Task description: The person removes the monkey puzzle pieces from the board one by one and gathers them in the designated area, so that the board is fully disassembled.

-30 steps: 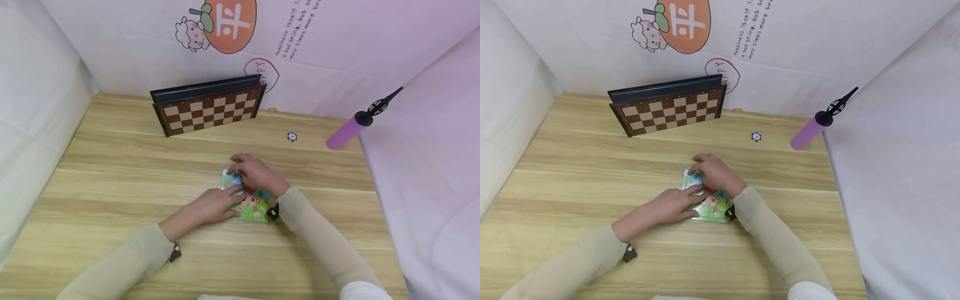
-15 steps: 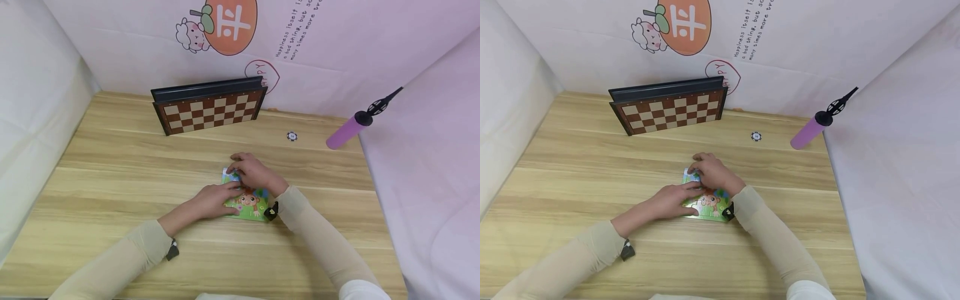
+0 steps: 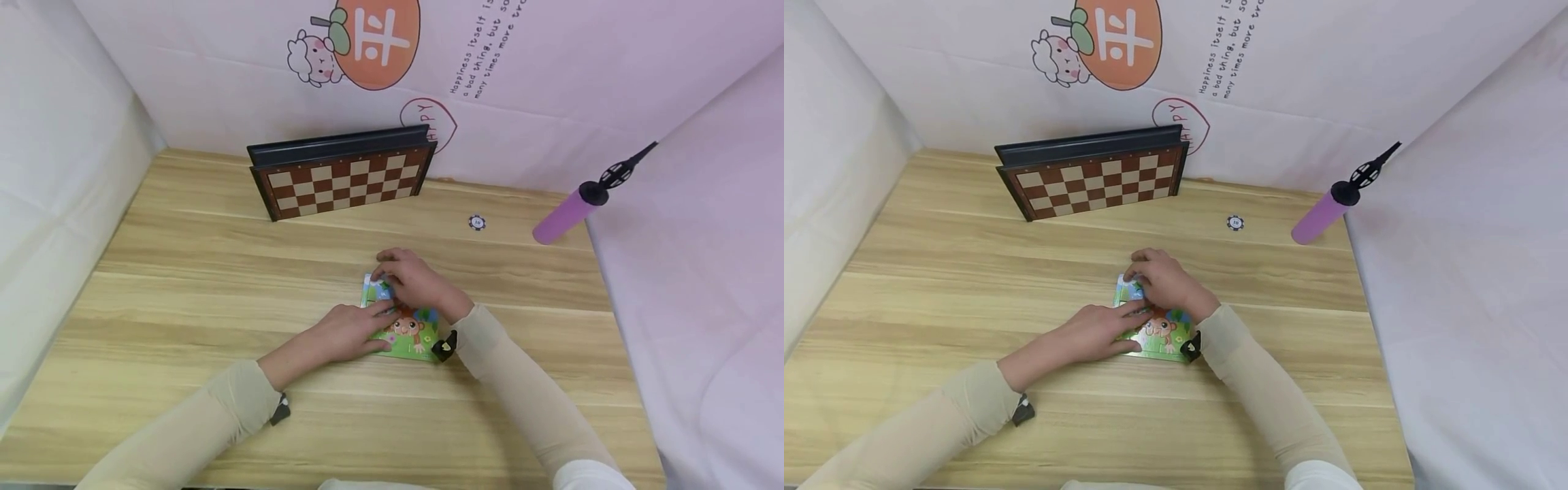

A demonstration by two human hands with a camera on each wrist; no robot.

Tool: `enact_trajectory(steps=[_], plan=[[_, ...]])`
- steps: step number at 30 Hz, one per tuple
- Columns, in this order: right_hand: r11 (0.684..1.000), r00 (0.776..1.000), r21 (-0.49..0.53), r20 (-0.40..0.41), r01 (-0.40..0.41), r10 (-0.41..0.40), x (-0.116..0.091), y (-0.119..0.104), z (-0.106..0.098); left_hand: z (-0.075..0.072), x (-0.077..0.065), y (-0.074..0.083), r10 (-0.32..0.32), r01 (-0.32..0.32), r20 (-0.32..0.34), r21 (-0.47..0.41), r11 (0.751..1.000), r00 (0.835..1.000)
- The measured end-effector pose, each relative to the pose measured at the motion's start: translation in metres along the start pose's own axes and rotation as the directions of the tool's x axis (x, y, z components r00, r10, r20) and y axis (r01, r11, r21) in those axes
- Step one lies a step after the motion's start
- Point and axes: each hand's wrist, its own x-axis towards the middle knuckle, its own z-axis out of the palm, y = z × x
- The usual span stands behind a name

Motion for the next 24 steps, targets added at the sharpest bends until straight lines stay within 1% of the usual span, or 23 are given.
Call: enact_trajectory(steps=[3, 9, 12, 17, 24], plan=[[1.000, 1.000, -0.018, -0.012, 0.018, -0.018, -0.003, 0.004, 0.002, 0.000, 0.000, 0.001, 0.001, -0.001, 0.010, 0.001, 1.000, 1.000], [0.996, 0.999, -0.087, -0.036, 0.002, -0.005, -0.016, 0.013, 0.007, -0.001, -0.001, 0.001, 0.006, -0.006, 0.015, 0.002, 1.000, 1.000], [0.996, 0.999, -0.089, -0.042, 0.020, -0.024, -0.018, 0.013, 0.008, -0.001, -0.003, 0.000, 0.006, -0.006, 0.010, 0.017, 1.000, 1.000], [0.997, 0.999, -0.074, -0.044, 0.021, -0.024, -0.011, 0.006, 0.005, -0.003, -0.004, 0.000, 0.016, -0.016, -0.002, 0.038, 0.999, 1.000], [0.997, 1.000, -0.081, 0.007, 0.001, 0.000, 0.002, -0.007, 0.002, -0.002, -0.003, 0.001, 0.024, -0.025, 0.013, 0.067, 0.997, 1.000]])
